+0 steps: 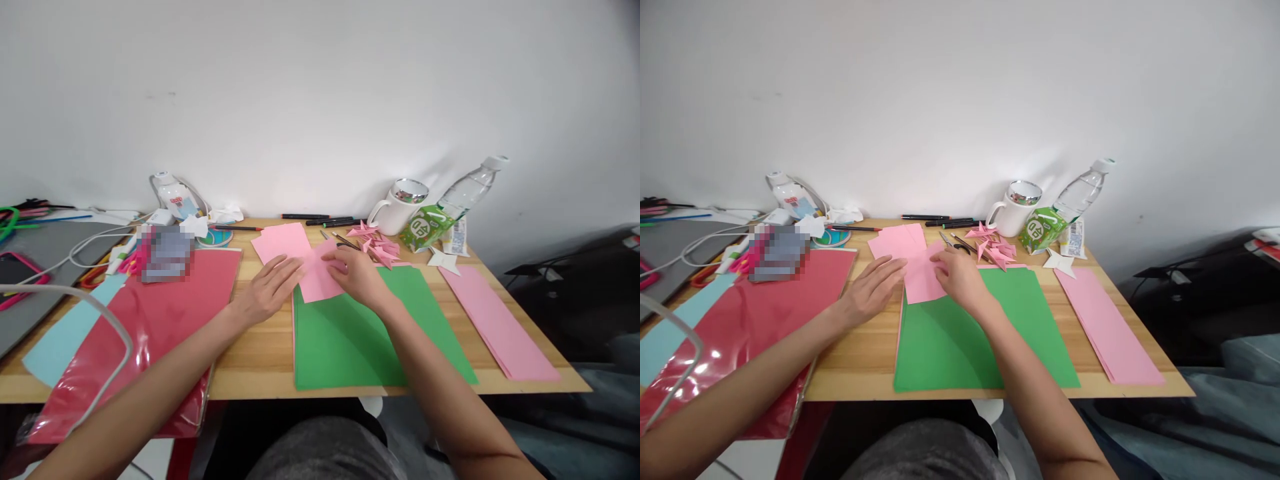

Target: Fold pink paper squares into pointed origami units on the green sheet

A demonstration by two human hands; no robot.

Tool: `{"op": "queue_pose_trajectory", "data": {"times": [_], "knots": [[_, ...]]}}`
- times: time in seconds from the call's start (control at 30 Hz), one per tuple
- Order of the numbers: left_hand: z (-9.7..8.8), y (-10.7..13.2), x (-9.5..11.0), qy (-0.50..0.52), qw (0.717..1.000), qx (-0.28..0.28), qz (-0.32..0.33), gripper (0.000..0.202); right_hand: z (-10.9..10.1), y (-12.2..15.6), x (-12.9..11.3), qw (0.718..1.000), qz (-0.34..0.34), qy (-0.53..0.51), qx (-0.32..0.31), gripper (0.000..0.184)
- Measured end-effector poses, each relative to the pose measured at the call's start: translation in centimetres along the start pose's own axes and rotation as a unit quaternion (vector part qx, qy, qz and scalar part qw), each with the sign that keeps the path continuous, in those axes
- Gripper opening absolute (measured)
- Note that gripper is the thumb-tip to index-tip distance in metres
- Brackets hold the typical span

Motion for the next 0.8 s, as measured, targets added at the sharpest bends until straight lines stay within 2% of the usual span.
{"op": "queue_pose_trajectory", "data": {"times": [0.13, 0.23, 0.4, 0.47, 0.6, 0.73, 0.8], "knots": [[-0.6, -1.0, -0.2, 0.014, 1.0, -0.01, 0.023, 0.045, -0.6, 1.3, 0.7, 0.999, 0.022, 0.007, -0.023, 0.024], [-0.9, -2.0, 0.2, 0.026, 0.997, -0.058, 0.038, 0.039, -0.5, 2.6, 1.8, 0.998, 0.046, -0.008, -0.041, 0.025], [-0.8, -2.4, 3.7, 0.02, 0.977, -0.205, 0.062, 0.04, -0.1, 4.5, 3.1, 0.991, 0.094, -0.066, -0.061, 0.028], [-1.0, -2.0, 5.6, 0.038, 0.972, -0.226, 0.046, 0.036, 0.1, 5.3, 3.4, 0.988, 0.102, -0.092, -0.077, 0.028], [-1.4, -1.3, 8.5, 0.079, 0.982, -0.174, -0.011, 0.021, 0.4, 7.0, 3.8, 0.985, 0.088, -0.108, -0.097, 0.028], [-0.9, -0.6, 9.5, 0.114, 0.979, -0.143, -0.089, 0.021, -0.1, 8.7, 2.7, 1.0, -0.012, -0.005, -0.009, 0.028], [-0.5, -0.3, 9.5, 0.134, 0.975, -0.129, -0.125, 0.021, -0.2, 9.5, 1.6, 0.998, -0.069, -0.006, 0.009, 0.022]]}}
Point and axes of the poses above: each hand's wrist, its own y-axis away from the middle knuckle, its own z-axis out of the palm, x = y × z, the point moved 4 cm from there along -y, towards the middle knuckle, and after that the axes turned 13 degrees about -y, right-handed, at the moved point
